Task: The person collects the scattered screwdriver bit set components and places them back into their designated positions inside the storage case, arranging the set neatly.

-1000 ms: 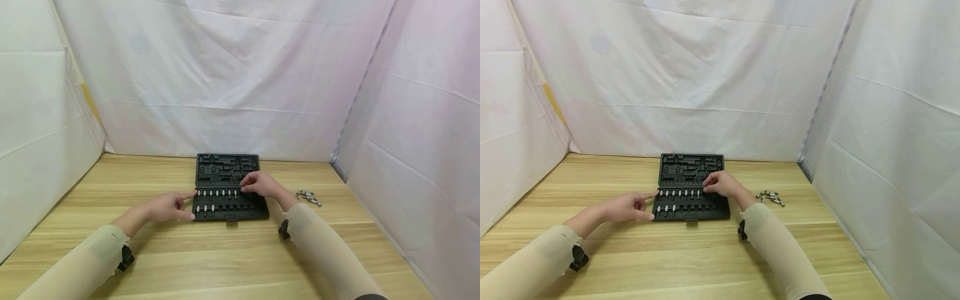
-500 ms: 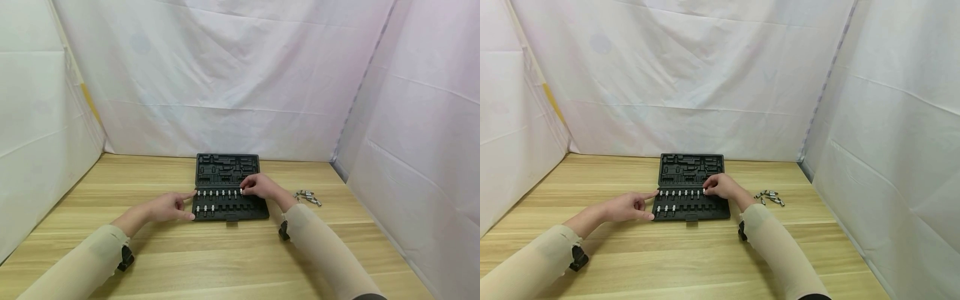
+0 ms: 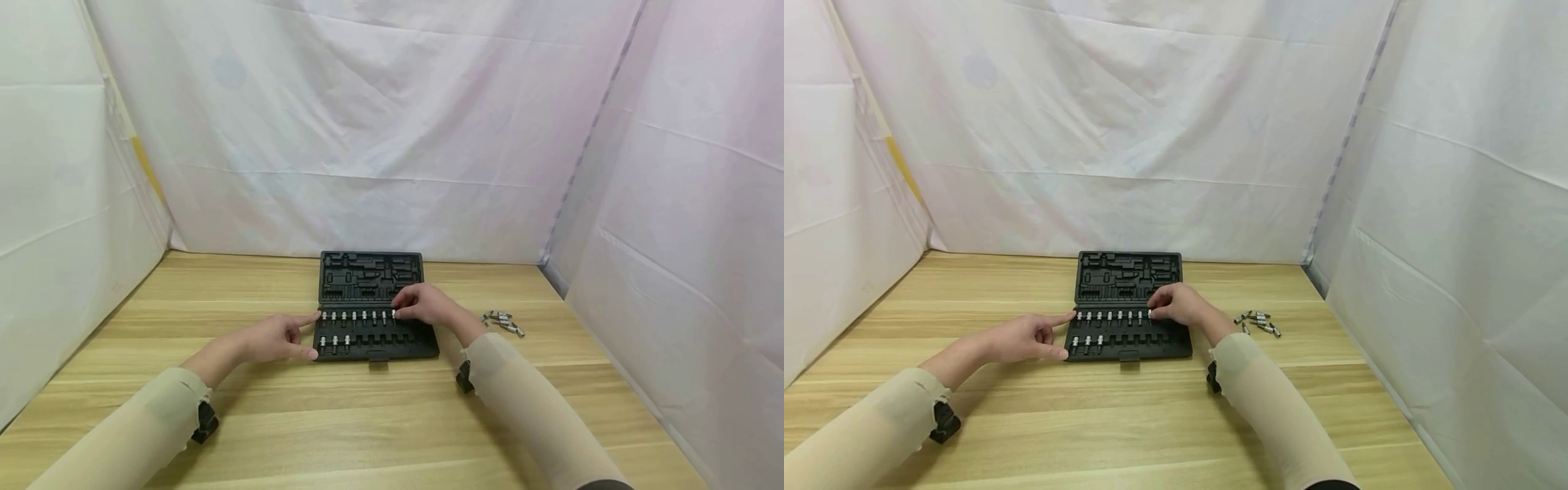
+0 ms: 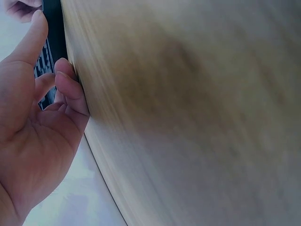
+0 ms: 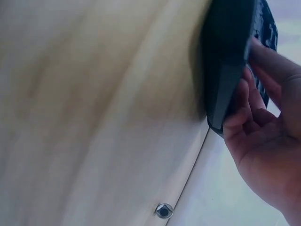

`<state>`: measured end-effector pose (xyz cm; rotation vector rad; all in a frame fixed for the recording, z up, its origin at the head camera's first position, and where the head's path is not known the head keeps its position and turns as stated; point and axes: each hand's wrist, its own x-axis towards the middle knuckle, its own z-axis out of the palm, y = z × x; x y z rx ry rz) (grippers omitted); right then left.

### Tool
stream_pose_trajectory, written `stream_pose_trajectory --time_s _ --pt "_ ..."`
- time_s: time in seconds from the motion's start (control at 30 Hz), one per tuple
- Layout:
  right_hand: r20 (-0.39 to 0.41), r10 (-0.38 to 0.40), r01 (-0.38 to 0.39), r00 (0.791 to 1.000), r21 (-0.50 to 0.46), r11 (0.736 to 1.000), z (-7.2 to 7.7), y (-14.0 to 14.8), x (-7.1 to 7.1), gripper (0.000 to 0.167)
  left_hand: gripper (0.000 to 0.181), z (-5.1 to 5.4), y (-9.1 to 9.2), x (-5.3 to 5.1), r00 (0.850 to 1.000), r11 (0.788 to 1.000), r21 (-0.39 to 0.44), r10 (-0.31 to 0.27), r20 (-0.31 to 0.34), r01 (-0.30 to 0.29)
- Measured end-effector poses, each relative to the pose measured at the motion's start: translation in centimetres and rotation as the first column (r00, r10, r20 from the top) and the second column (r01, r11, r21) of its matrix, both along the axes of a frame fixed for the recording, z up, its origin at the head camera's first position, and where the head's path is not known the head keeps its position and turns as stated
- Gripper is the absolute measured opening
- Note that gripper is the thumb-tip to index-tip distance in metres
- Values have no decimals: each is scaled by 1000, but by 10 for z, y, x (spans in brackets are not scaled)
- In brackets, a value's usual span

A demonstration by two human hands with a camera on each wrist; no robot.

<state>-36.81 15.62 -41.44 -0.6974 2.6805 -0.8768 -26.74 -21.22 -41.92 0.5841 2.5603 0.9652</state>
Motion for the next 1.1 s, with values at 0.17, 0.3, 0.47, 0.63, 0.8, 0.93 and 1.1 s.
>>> stream_pose_trajectory --time_s 0.17,0.3,0.47,0.63,0.8,0.93,1.1 --pt "-97 30 -28 995 22 999 1 3 -8 31 97 -1 1 0 1000 1000 12 -1 4 1" --pt "-101 36 -27 994 87 996 -2 4 -11 39 96 -2 3 0 1000 1000 18 -7 11 6" --pt "-75 -2 11 997 118 993 -5 1 -12 42 96 -2 5 0 1000 1000 16 -9 13 9" --pt "-57 -38 46 998 138 989 0 -4 -10 38 97 -2 5 -2 1000 1000 13 -8 11 8" --pt "-51 -41 48 998 152 987 2 -9 -10 36 97 -2 3 -1 1000 1000 9 -12 7 12" --pt "-57 -39 48 998 167 985 3 -14 -10 33 97 -1 1 -1 1000 1000 8 -15 4 15" --pt "-59 -54 66 997 208 976 4 -21 -11 28 97 -2 0 -1 1000 1000 16 -19 7 18"
